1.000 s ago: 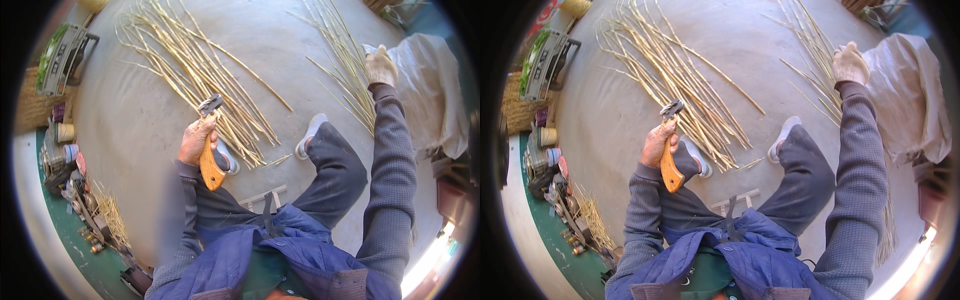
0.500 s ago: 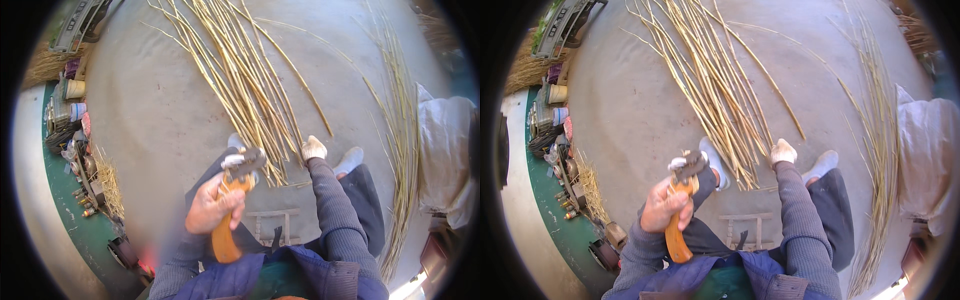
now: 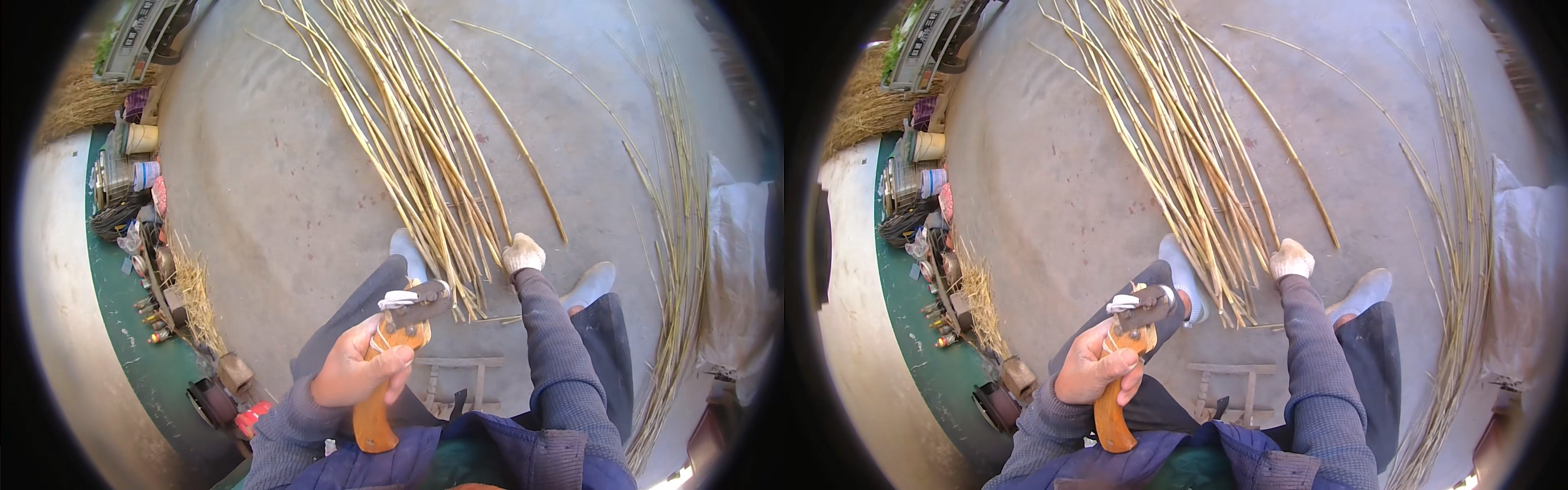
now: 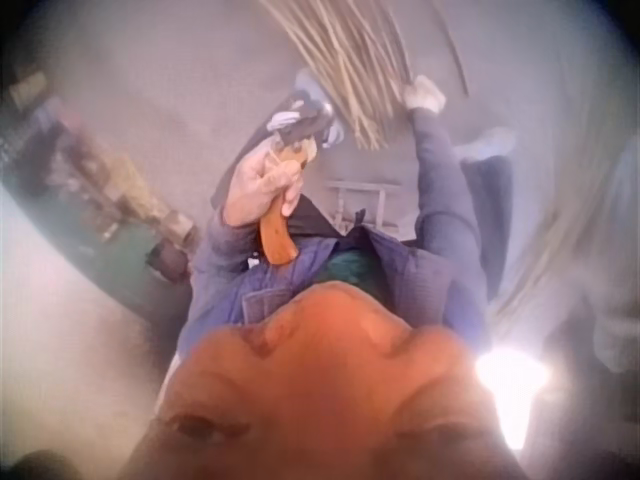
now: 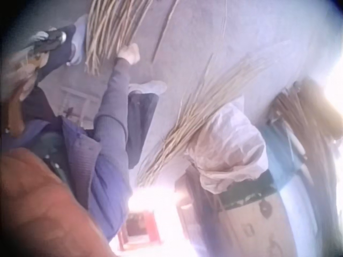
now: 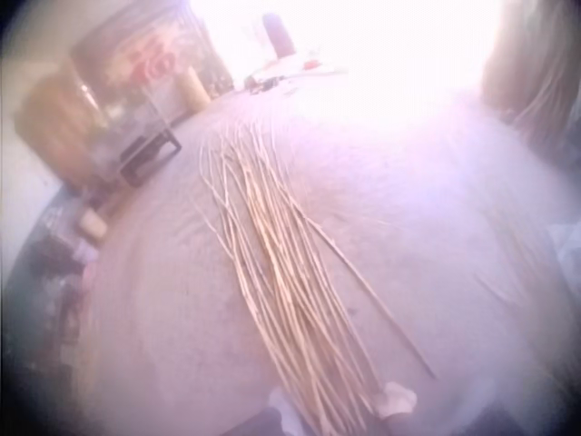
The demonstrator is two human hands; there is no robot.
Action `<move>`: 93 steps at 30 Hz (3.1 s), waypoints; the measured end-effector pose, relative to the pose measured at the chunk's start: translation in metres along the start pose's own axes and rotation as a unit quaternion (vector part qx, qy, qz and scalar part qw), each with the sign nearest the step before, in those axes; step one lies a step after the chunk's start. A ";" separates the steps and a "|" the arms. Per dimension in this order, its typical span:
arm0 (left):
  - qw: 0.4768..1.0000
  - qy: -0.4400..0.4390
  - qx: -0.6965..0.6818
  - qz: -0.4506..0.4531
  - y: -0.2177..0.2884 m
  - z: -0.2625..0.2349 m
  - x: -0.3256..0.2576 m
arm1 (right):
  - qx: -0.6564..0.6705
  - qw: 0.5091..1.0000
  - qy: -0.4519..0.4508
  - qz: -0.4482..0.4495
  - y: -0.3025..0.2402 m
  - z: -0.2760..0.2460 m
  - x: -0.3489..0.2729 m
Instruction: The person sits on the floor and uses a handheld knife to peel the outer layer off long thin sticks. They hold each stick with a gloved hand, draw the blade along its length, and then place the processed stick aside.
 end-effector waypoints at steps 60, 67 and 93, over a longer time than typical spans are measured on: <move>0.847 0.096 0.351 0.387 -0.190 0.026 -0.154 | 0.457 0.807 0.151 -0.341 -0.241 -0.309 -0.415; 0.901 0.067 0.314 0.290 -0.187 0.016 -0.151 | 0.512 0.798 0.137 -0.287 -0.239 -0.278 -0.424; 0.860 0.036 0.388 0.329 -0.157 0.050 -0.155 | 0.773 0.533 0.200 -0.278 -0.242 -0.328 -0.408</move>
Point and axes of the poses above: each hand's wrist, its own x-axis towards the middle knuckle, its own z-axis out of the palm, y = z × x, the point moved 8 cm from there along x, towards the middle knuckle, and after that the axes turned 14 degrees about -z, right-handed, at the moved point
